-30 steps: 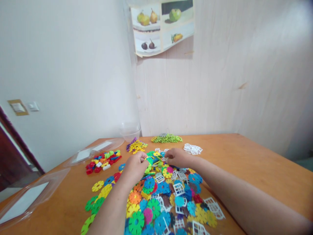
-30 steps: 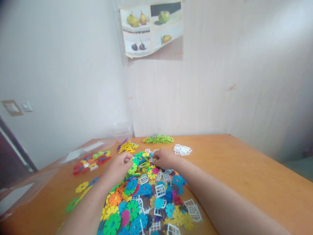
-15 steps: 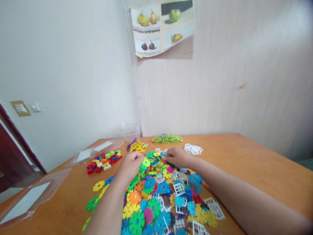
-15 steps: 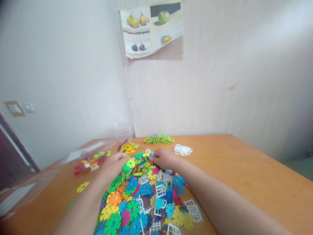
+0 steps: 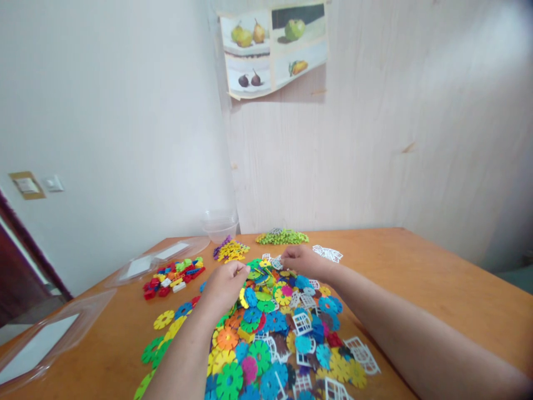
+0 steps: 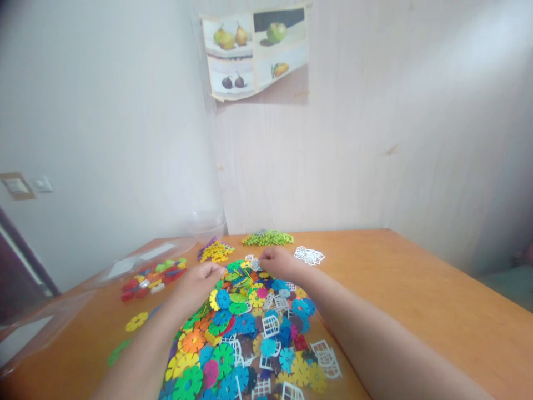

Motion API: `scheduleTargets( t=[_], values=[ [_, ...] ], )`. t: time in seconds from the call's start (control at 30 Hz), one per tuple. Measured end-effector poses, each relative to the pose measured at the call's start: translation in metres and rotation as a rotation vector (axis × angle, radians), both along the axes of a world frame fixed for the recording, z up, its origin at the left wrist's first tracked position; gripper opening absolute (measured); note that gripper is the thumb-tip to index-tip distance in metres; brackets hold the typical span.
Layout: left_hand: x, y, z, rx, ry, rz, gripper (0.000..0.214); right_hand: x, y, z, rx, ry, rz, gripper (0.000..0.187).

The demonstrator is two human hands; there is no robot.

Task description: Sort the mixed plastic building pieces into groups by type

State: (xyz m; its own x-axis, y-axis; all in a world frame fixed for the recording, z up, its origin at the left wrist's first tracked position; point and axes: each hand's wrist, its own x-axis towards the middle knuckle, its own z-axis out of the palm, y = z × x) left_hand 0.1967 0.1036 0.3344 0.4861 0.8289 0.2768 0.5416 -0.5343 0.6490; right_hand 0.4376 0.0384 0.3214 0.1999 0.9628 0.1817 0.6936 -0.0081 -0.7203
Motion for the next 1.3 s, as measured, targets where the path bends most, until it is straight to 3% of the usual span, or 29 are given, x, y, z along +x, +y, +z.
scheduleTargets(
  t=[0.17, 0.37, 0.57, 0.73, 0.87, 1.07, 1.3],
  values=[
    [0.0, 0.002, -0.001, 0.082, -0.029, 0.036, 0.036, 0.017, -0.002, 0.015, 0.031, 0.16, -0.077, 0.009],
    [0.003, -0.002, -0.002, 0.121, 0.009, -0.021, 0.034, 0.057, -0.002, 0.024, 0.086, 0.23, -0.239, 0.006],
    [0.003, -0.012, 0.008, 0.134, -0.025, 0.018, 0.033, 0.099, -0.002, 0.008, -0.008, 0.188, -0.448, 0.011],
    [0.0, -0.011, 0.013, 0.12, -0.089, 0.111, 0.036, 0.114, -0.003, -0.012, -0.163, 0.135, -0.501, 0.024],
    [-0.003, -0.009, 0.014, 0.107, -0.093, 0.169, 0.038, 0.121, -0.005, -0.02, -0.189, 0.079, -0.517, 0.025],
    [-0.003, -0.011, 0.016, 0.078, -0.14, 0.209, 0.038, 0.121, -0.005, -0.014, -0.045, -0.038, -0.534, 0.011],
    [-0.001, -0.012, 0.017, 0.08, -0.172, 0.206, 0.034, 0.071, -0.002, 0.003, -0.014, -0.096, -0.276, 0.015]
  ],
)
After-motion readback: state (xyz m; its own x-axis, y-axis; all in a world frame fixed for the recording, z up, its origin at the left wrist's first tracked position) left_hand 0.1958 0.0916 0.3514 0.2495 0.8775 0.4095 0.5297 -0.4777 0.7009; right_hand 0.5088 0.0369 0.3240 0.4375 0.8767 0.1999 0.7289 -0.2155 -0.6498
